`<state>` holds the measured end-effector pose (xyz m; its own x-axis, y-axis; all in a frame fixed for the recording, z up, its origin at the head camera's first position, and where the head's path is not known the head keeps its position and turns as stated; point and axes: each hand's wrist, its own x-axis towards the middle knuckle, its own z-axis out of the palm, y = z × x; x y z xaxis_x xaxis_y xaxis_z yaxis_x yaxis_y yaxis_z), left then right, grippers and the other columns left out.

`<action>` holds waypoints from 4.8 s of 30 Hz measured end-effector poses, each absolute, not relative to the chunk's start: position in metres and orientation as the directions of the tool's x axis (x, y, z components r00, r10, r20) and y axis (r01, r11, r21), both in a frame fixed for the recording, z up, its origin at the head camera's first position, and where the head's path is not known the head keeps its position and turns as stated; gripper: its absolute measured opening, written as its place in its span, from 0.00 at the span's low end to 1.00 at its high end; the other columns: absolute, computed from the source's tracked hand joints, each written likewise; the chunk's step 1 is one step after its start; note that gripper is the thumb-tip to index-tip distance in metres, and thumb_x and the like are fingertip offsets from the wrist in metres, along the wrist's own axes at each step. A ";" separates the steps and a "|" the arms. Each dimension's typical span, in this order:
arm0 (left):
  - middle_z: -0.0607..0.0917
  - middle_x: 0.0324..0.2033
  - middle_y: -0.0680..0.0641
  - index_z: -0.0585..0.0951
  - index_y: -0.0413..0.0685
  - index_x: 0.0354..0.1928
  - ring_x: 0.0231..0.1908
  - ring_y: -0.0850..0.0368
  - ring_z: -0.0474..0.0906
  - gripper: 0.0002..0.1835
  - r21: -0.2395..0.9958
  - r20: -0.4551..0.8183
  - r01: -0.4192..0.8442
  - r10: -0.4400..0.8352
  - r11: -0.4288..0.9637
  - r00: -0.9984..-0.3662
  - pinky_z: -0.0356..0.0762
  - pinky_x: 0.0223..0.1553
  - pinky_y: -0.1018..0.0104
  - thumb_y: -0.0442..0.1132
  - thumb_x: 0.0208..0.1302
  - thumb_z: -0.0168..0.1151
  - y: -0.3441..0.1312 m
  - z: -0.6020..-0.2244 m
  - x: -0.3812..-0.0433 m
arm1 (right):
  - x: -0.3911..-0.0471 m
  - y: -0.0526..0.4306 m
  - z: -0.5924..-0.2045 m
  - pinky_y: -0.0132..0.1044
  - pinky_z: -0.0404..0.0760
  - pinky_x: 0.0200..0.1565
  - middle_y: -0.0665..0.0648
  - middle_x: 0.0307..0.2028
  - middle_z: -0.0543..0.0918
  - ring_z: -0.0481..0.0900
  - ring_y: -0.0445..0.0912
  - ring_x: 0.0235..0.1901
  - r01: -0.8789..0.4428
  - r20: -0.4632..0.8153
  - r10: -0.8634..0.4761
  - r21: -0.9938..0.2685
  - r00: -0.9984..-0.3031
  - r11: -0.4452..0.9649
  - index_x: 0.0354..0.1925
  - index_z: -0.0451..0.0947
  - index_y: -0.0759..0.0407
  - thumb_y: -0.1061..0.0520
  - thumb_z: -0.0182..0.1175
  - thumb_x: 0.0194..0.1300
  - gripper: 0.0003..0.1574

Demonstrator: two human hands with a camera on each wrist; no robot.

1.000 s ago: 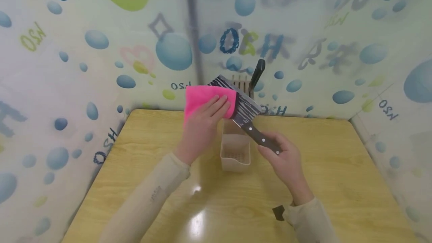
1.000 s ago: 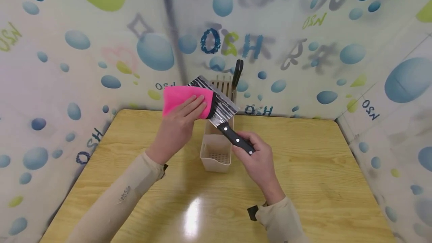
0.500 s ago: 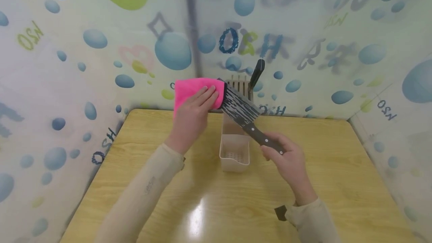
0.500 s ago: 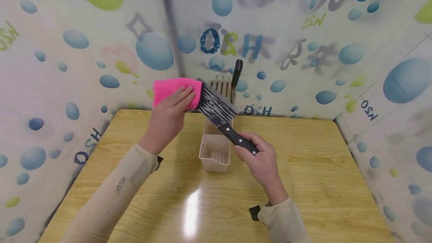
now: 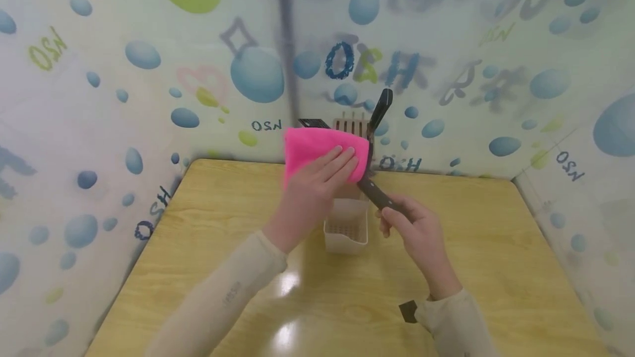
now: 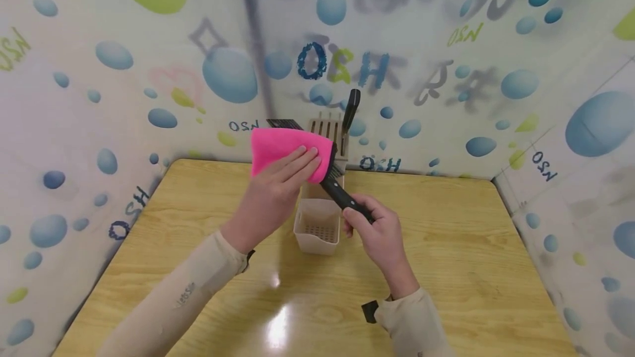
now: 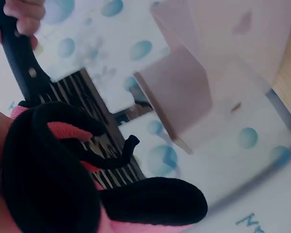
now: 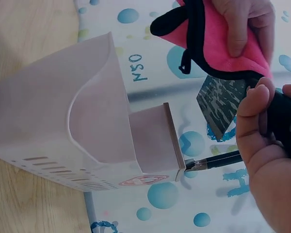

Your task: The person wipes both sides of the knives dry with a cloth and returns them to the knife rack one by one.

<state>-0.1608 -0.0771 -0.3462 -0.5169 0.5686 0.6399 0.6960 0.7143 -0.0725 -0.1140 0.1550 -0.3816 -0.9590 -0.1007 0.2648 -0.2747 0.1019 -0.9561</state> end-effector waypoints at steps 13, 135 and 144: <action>0.79 0.68 0.49 0.79 0.49 0.69 0.70 0.53 0.73 0.28 -0.157 0.658 0.731 0.622 0.664 -0.425 0.64 0.73 0.65 0.33 0.66 0.70 -0.053 -0.355 -0.142 | -0.117 0.154 -0.382 0.36 0.86 0.31 0.60 0.34 0.84 0.81 0.44 0.27 -0.221 0.213 -0.124 -0.974 -0.969 0.055 0.53 0.79 0.76 0.63 0.52 0.78 0.16; 0.80 0.66 0.41 0.78 0.40 0.68 0.67 0.48 0.76 0.26 0.091 0.727 0.644 0.391 0.760 -0.564 0.72 0.68 0.59 0.26 0.67 0.66 -0.099 -0.348 -0.201 | -0.115 0.171 -0.387 0.38 0.74 0.18 0.49 0.28 0.81 0.74 0.42 0.20 -0.201 0.305 -0.474 -0.945 -0.826 -0.257 0.51 0.81 0.66 0.62 0.36 0.84 0.25; 0.80 0.66 0.44 0.79 0.43 0.67 0.66 0.50 0.77 0.25 0.034 0.702 0.682 0.468 0.731 -0.537 0.71 0.69 0.61 0.31 0.69 0.67 -0.090 -0.354 -0.192 | -0.117 0.169 -0.385 0.39 0.75 0.19 0.50 0.26 0.79 0.73 0.44 0.19 -0.188 0.252 -0.447 -0.965 -0.858 -0.183 0.47 0.79 0.71 0.59 0.37 0.84 0.24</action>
